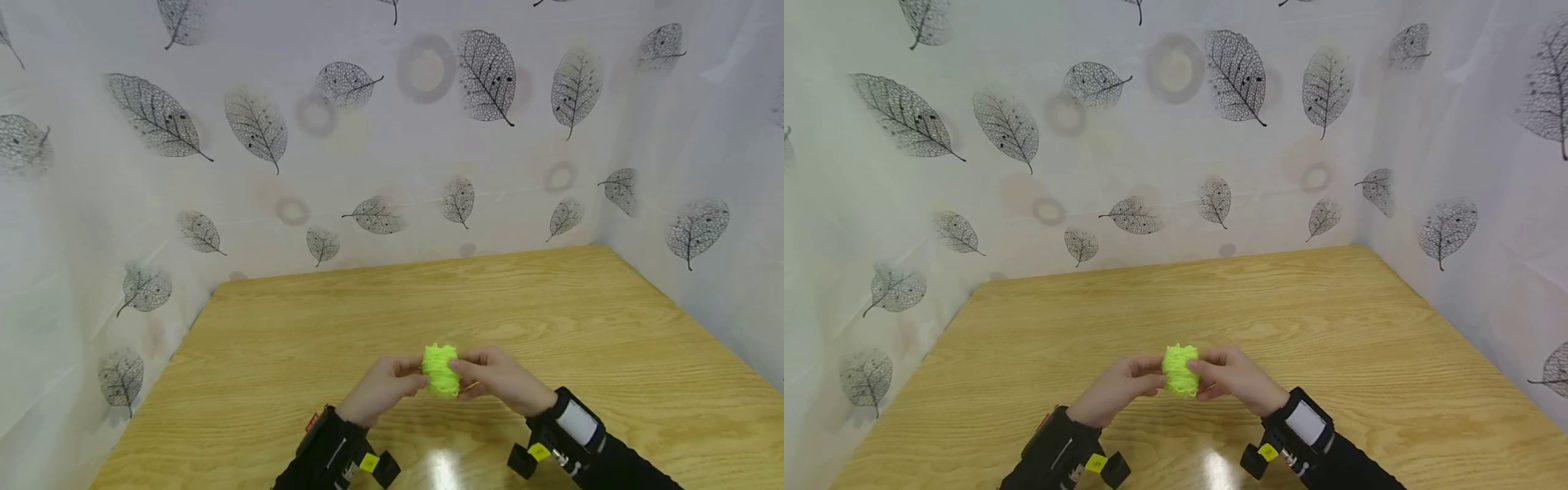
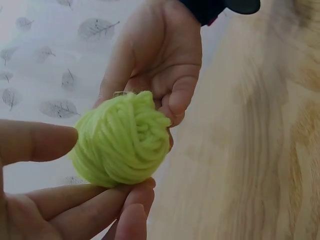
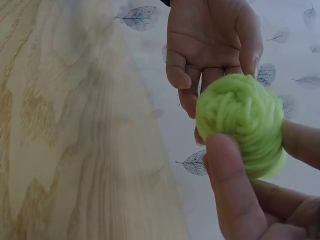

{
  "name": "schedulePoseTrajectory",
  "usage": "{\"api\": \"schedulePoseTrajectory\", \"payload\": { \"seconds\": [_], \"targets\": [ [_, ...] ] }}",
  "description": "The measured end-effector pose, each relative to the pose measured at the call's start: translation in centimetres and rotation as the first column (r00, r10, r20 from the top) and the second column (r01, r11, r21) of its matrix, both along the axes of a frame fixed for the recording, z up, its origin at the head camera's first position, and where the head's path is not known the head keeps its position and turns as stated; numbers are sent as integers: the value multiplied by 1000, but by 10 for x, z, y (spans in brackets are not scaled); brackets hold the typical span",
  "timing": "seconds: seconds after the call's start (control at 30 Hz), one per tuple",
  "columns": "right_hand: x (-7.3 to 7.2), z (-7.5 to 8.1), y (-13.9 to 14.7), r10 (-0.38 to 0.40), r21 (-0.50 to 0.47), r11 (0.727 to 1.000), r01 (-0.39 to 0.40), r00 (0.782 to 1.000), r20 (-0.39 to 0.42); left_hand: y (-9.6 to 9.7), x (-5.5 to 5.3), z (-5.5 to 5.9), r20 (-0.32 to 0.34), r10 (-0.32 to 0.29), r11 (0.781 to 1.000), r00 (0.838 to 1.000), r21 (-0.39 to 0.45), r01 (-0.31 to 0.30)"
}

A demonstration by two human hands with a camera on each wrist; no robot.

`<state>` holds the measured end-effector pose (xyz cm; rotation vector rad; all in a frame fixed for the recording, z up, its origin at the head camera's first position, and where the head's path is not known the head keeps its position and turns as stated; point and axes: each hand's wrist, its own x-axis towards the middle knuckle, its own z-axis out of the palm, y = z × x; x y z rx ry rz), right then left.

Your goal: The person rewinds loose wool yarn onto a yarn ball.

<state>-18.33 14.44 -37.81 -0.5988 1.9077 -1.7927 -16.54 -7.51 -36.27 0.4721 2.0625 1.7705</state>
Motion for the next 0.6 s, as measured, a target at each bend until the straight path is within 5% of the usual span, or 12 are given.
{"api": "schedulePoseTrajectory", "payload": {
  "seconds": [0.3,0.6],
  "targets": [
    [-4,-24,-6,-75,108,992,69,996,52,3,-12,-30,-26,53,980,998,-191,-58],
    [-6,-32,-8,-99,130,988,86,990,104,6,-12,-41,-71,58,950,996,-304,-77]
  ]
}}
